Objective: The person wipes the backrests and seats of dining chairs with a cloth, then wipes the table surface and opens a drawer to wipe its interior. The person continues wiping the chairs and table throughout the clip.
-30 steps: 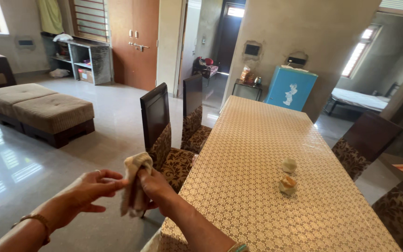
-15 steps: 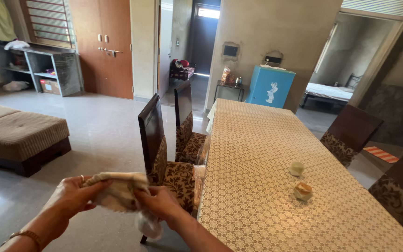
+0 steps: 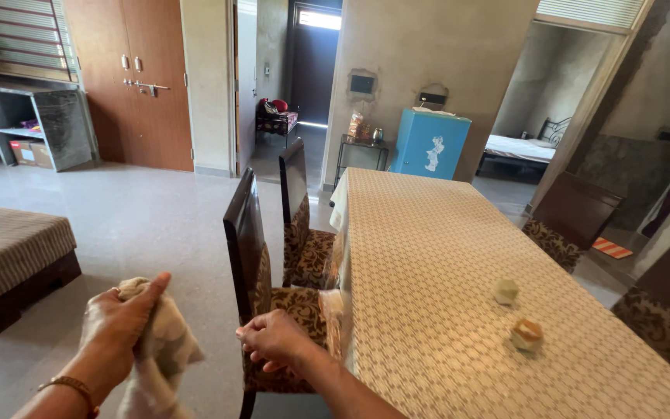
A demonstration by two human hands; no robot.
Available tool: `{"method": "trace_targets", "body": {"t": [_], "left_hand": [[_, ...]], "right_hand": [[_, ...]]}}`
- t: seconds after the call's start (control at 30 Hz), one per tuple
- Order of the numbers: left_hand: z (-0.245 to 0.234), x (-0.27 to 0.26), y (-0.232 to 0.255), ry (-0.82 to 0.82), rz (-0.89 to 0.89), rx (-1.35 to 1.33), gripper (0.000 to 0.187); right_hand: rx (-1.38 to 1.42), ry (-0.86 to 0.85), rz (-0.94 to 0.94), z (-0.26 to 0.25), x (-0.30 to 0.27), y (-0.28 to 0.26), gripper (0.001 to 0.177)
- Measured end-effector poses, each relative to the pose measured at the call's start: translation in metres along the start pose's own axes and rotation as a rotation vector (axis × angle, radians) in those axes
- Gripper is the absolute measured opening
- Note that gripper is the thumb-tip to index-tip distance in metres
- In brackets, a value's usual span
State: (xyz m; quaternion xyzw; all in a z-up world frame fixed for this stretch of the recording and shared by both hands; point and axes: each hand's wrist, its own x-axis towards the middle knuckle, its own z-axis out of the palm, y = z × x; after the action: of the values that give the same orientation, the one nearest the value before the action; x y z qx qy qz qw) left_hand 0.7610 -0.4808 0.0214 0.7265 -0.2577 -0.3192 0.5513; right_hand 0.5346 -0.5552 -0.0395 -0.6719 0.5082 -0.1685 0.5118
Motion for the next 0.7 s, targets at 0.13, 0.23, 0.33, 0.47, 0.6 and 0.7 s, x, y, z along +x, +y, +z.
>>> {"method": "trace_targets", "body": {"t": [0.13, 0.23, 0.33, 0.47, 0.6, 0.7], "left_hand": [[0.019, 0.035, 0.016, -0.048, 0.069, -0.120, 0.045], [0.033, 0.068, 0.040, 0.018, -0.067, -0.059, 0.049], [0.040, 0.104, 0.052, 0.002, 0.036, -0.127, 0.046], [0.053, 0.152, 0.058, -0.010, 0.000, -0.057, 0.043], [0.065, 0.182, 0.061, -0.036, -0.068, -0.010, 0.037], [0.071, 0.197, 0.067, -0.047, -0.074, -0.009, 0.035]], "right_hand": [[0.062, -0.003, -0.077, -0.007, 0.048, -0.016, 0.036], [-0.033, -0.001, -0.083, -0.014, 0.077, -0.043, 0.038], [-0.118, 0.149, -0.133, -0.024, 0.107, -0.073, 0.039], [-0.314, 0.272, -0.203, -0.031, 0.147, -0.110, 0.047], [-0.407, 0.271, -0.066, -0.033, 0.166, -0.147, 0.061], [-0.459, 0.270, -0.020, -0.032, 0.181, -0.162, 0.076]]}}
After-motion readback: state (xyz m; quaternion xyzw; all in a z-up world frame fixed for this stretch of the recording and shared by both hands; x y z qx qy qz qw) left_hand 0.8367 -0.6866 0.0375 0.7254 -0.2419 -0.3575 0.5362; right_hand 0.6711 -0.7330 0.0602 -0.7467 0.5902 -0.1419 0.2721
